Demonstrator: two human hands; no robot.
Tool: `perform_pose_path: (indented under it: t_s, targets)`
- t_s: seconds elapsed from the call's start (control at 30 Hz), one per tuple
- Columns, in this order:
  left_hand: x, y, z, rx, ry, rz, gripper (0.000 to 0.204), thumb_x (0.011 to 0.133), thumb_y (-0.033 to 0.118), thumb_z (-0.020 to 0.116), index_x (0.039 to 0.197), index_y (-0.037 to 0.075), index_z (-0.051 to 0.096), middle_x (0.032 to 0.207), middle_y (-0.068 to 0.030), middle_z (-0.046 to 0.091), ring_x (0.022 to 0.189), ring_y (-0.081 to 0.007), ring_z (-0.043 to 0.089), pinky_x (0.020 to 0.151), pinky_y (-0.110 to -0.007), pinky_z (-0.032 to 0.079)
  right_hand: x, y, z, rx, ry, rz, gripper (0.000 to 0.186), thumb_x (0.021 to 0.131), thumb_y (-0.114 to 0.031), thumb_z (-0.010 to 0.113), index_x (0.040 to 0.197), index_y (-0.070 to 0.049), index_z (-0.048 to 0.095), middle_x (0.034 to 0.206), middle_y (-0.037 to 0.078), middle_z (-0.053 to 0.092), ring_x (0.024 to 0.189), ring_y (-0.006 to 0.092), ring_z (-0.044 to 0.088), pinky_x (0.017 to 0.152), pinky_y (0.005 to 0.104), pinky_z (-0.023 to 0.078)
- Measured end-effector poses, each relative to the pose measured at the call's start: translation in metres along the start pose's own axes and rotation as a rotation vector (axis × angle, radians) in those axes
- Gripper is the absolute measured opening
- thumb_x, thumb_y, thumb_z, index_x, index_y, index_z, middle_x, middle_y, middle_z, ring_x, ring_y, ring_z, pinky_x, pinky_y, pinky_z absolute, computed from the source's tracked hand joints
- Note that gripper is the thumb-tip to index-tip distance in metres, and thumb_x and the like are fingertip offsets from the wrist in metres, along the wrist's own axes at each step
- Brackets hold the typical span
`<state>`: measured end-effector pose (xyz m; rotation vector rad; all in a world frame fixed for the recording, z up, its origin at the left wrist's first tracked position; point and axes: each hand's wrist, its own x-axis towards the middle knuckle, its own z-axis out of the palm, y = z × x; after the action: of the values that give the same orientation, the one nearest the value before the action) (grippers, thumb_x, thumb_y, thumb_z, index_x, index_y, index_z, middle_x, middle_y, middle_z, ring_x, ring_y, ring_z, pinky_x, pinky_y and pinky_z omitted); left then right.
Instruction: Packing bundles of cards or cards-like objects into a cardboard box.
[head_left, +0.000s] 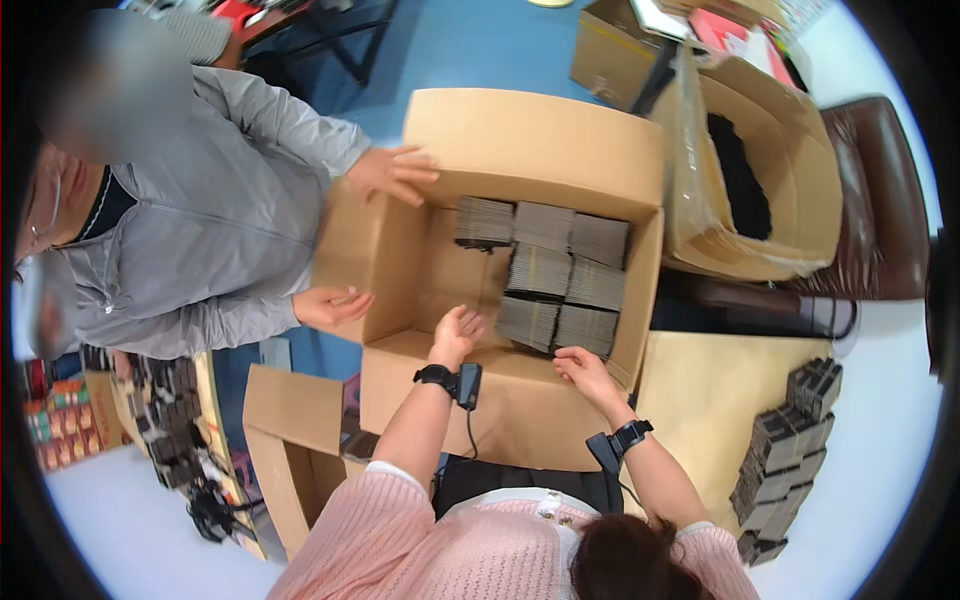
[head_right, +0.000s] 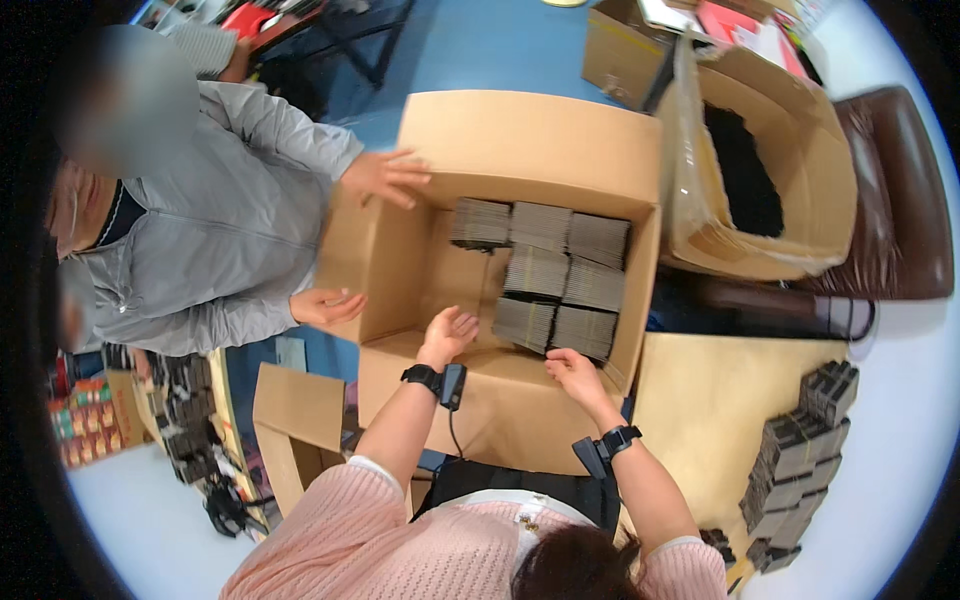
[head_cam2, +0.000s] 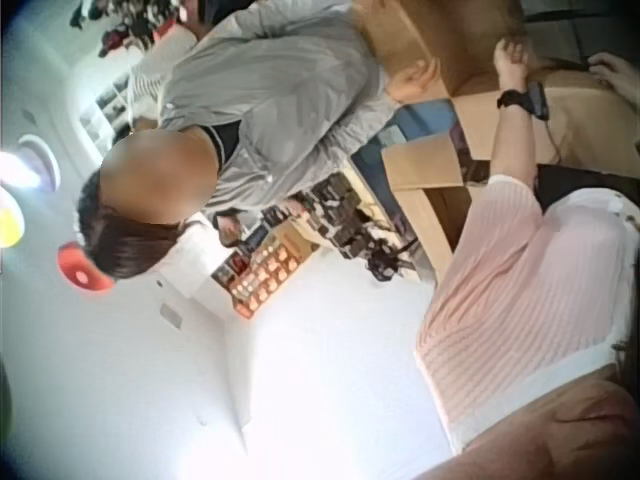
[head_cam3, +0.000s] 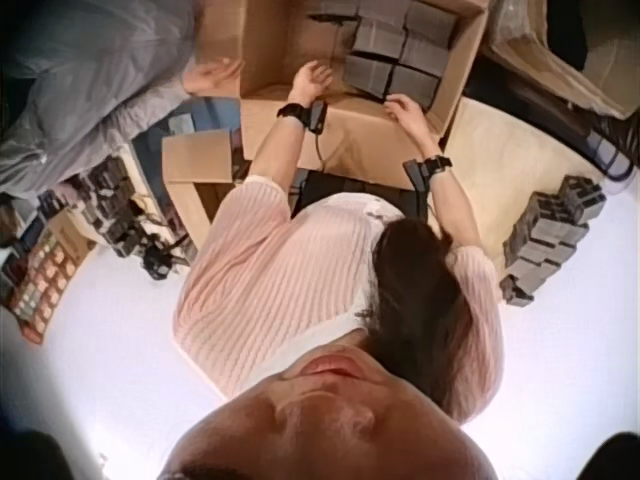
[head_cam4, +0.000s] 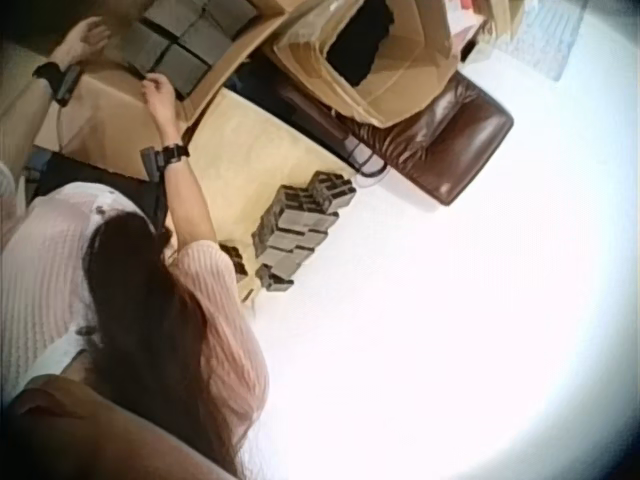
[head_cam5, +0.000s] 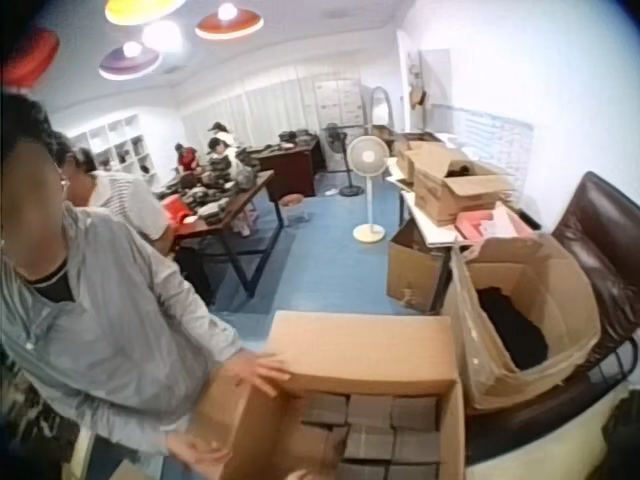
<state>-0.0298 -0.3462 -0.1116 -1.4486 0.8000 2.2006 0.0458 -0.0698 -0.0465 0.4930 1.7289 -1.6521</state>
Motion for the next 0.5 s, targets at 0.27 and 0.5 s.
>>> perform_pose_path:
  t_s: [0.27,0.5]
  targets:
    - [-0.012,-0.007,-0.018,0.506,-0.012,-0.016,0.054,0.091,0.025,0.058,0.137,0.007,0.037,0.145,-0.0133,0.034,0.135,-0.0289,0.032,0.108,-0.049,0.026,-0.068,-0.060,-0.106,-0.882,0.257,-0.239,0.025,0.082,-0.015,0.058,0.103,-0.003,0.062,0.089,0.017,0.067,0.085,0.0293,0.066,0.075,0.0361,0.052]
    - [-0.049,-0.011,-0.009,0.469,-0.321,0.168,0.047,0.091,0.023,0.058,0.132,0.003,0.045,0.135,-0.0144,0.048,0.125,-0.0268,0.046,0.100,-0.039,0.037,-0.171,-0.162,-0.075,-1.335,0.105,-0.269,0.009,0.075,-0.012,0.060,0.079,-0.006,0.064,0.073,0.015,0.065,0.072,0.0352,0.065,0.063,0.0440,0.052]
